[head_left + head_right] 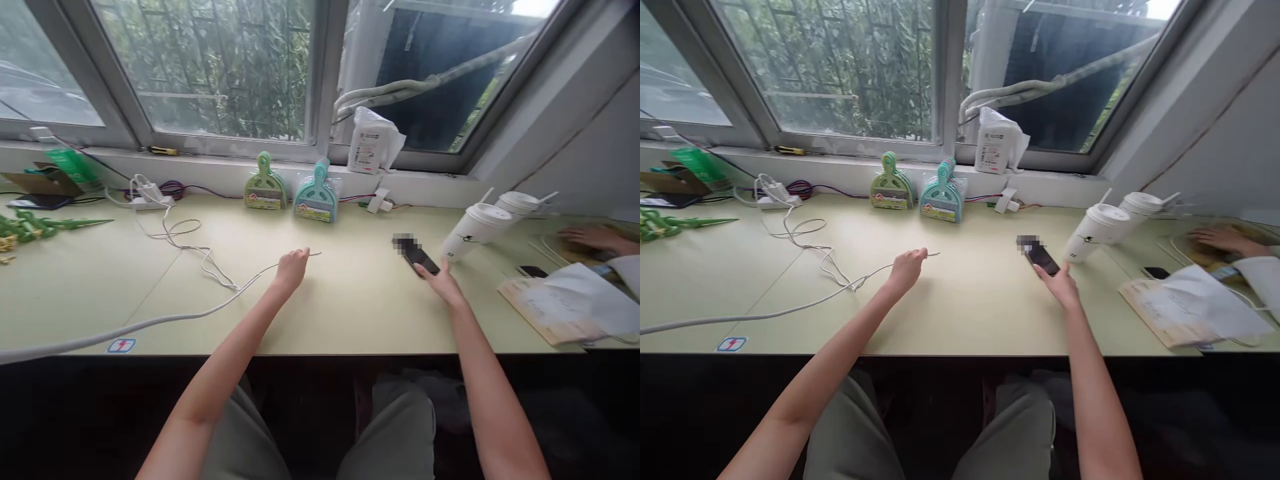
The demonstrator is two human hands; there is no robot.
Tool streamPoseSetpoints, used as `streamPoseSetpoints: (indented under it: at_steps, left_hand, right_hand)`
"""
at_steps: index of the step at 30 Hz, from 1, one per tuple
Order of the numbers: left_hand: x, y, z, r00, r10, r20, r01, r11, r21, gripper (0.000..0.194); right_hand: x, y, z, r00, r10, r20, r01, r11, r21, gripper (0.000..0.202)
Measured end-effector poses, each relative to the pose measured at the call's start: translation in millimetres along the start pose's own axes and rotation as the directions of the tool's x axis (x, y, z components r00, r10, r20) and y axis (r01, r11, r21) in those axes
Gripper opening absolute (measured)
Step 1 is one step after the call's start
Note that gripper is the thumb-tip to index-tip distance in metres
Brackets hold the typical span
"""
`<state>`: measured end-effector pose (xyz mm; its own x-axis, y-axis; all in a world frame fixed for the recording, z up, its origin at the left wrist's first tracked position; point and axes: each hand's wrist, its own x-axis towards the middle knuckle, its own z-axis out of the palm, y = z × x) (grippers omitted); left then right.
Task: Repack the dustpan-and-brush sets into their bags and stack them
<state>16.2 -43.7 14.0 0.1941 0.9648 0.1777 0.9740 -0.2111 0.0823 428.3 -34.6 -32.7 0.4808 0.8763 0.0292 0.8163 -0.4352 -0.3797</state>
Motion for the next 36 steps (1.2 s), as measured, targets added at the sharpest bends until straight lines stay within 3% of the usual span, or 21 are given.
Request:
streamPoseSetpoints:
  at_steps: [2, 5, 9, 12, 15, 17, 19, 21, 24, 26, 32, 36]
  left_hand:
    - [10, 7, 6.8, 0.999, 0.036, -0.016, -0.036, 0.999, -0.01, 0.037]
    - [19, 10, 17.4, 0.991, 0.078, -0.111, -0.08, 0.997, -0.015, 0.029]
    - [23, 7, 25.6, 0.99, 0.07, -0.125, -0.074, 0.997, -0.027, 0.032]
    - [23, 4, 27.2, 0.988, 0.037, -0.15, -0.047, 0.997, -0.066, 0.033]
    - [20, 2, 27.0, 0.975, 0.022, -0.222, -0.048, 0.993, -0.112, 0.027]
    - [18, 3, 25.8, 0.975, 0.016, -0.22, -0.047, 0.99, -0.137, 0.023]
    - [13, 7, 23.2, 0.981, 0.013, -0.192, -0.042, 0.988, -0.146, 0.023]
    - [8, 12, 19.8, 0.984, 0.021, -0.175, -0.046, 0.989, -0.142, 0.026]
    - [-1, 22, 15.6, 0.983, 0.048, -0.179, -0.072, 0.989, -0.131, 0.03]
    - [-7, 27, 14.6, 0.98, 0.084, -0.179, -0.108, 0.986, -0.129, 0.032]
    - [-13, 42, 18.4, 0.974, 0.182, -0.133, -0.197, 0.974, -0.11, 0.032]
    - [-11, 45, 22.1, 0.973, 0.186, -0.136, -0.202, 0.973, -0.115, 0.032]
  right_hand:
    - [6, -17, 1, 1.0, 0.017, 0.007, -0.017, 1.0, -0.014, 0.117]
    - [24, -31, 2, 1.0, -0.026, -0.001, 0.026, 0.999, -0.046, 0.115]
    - [45, -48, -6, 0.996, -0.031, 0.083, 0.043, 0.99, -0.136, 0.095]
    - [43, -72, -13, 0.986, -0.091, 0.141, 0.113, 0.981, -0.155, 0.073]
    - [24, -101, -15, 0.94, -0.173, 0.293, 0.171, 0.985, 0.033, 0.054]
    - [7, -120, -10, 0.883, -0.209, 0.421, 0.111, 0.963, 0.245, 0.048]
    - [-13, -139, -2, 0.801, -0.286, 0.525, -0.023, 0.863, 0.505, 0.044]
    - [-34, -161, 9, 0.731, -0.41, 0.545, -0.199, 0.635, 0.746, 0.041]
    - [-63, -191, 25, 0.765, -0.453, 0.458, -0.393, 0.236, 0.889, 0.039]
    - [-77, -205, 32, 0.792, -0.399, 0.461, -0.468, 0.087, 0.879, 0.038]
    - [-83, -205, 38, 0.818, -0.225, 0.53, -0.559, -0.091, 0.824, 0.03]
    - [-85, -203, 38, 0.832, -0.217, 0.511, -0.541, -0.117, 0.833, 0.031]
